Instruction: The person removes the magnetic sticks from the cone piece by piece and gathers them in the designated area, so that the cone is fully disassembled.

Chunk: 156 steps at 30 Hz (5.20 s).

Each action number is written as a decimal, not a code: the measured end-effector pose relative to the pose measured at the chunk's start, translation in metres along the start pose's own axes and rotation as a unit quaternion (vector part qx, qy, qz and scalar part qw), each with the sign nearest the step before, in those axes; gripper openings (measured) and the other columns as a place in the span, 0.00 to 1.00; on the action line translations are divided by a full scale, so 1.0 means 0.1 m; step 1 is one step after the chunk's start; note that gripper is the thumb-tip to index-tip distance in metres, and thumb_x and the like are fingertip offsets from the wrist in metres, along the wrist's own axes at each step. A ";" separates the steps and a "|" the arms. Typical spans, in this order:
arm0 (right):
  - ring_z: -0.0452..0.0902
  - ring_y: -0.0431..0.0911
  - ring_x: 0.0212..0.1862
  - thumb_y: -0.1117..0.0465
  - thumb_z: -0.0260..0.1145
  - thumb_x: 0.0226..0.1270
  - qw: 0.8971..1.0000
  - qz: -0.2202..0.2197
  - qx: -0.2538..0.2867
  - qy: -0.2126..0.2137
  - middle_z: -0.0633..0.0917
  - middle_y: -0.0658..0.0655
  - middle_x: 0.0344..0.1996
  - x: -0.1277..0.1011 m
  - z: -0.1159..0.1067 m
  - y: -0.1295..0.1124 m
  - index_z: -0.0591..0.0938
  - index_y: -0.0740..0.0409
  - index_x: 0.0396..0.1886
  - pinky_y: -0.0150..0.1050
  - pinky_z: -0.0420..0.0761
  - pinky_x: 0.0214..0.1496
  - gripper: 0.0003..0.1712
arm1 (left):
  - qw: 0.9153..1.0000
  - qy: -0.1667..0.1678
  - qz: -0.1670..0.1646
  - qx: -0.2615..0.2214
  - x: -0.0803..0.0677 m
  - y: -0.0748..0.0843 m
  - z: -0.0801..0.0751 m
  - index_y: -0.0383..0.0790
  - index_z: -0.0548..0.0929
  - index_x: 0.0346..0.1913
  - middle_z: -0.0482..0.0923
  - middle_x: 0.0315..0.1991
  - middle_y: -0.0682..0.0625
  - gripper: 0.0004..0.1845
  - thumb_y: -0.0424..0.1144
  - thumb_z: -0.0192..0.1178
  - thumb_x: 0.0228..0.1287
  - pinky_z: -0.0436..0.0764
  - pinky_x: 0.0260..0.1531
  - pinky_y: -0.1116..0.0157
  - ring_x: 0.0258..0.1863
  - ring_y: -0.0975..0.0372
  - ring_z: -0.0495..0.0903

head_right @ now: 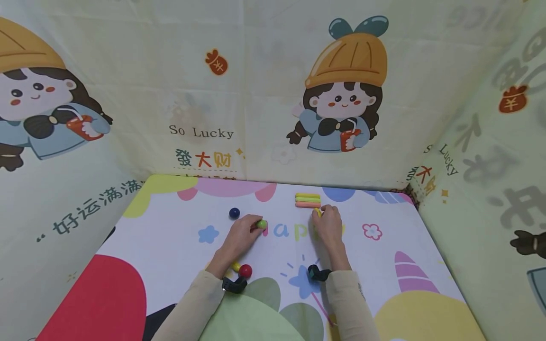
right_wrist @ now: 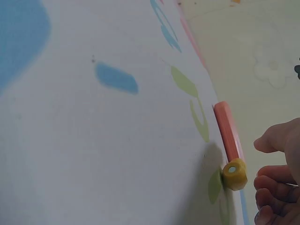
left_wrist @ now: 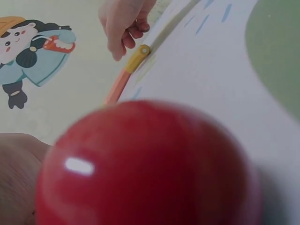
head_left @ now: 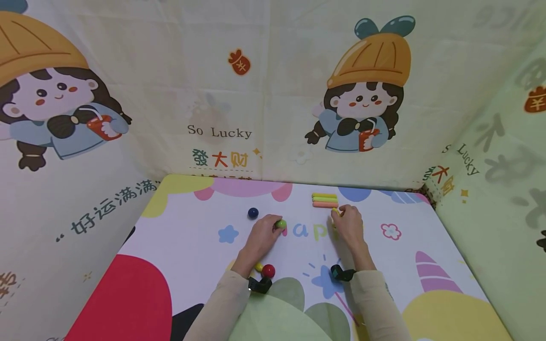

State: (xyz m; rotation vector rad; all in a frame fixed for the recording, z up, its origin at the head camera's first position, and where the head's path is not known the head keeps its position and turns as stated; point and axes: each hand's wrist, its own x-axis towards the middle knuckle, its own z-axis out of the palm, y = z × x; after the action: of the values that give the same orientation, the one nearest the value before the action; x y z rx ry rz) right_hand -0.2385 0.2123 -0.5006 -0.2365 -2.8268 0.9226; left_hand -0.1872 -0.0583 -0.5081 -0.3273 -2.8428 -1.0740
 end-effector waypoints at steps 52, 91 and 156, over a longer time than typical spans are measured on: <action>0.76 0.47 0.36 0.56 0.68 0.65 0.988 -0.122 0.050 -0.078 0.82 0.60 0.38 -0.37 0.33 -0.48 0.82 0.66 0.51 0.39 0.79 0.41 0.21 | 0.996 0.070 -0.022 0.060 -0.11 -0.10 0.02 0.37 0.86 0.52 0.80 0.45 0.44 0.13 0.34 0.66 0.66 0.84 0.48 0.60 0.44 0.55 0.76; 0.75 0.44 0.42 0.56 0.71 0.64 0.953 -0.216 0.052 -0.205 0.81 0.57 0.49 -0.52 0.60 -0.76 0.79 0.62 0.60 0.39 0.83 0.49 0.27 | 0.993 0.087 -0.028 0.081 -0.11 -0.10 0.06 0.38 0.87 0.52 0.81 0.41 0.46 0.13 0.36 0.66 0.66 0.85 0.49 0.61 0.44 0.56 0.79; 0.77 0.43 0.41 0.58 0.71 0.66 0.957 -0.214 0.053 -0.189 0.83 0.57 0.45 -0.50 0.58 -0.72 0.80 0.57 0.59 0.40 0.85 0.49 0.24 | 0.993 0.081 -0.037 0.075 -0.15 -0.08 0.08 0.39 0.87 0.52 0.82 0.42 0.46 0.14 0.34 0.68 0.63 0.85 0.51 0.61 0.44 0.56 0.80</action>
State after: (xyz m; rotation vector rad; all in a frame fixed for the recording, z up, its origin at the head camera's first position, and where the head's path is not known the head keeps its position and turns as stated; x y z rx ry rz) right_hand -0.2082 0.1118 -0.5094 0.6056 -2.9503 1.0993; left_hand -0.1744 -0.0617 -0.5212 -0.1183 -2.7868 -0.8483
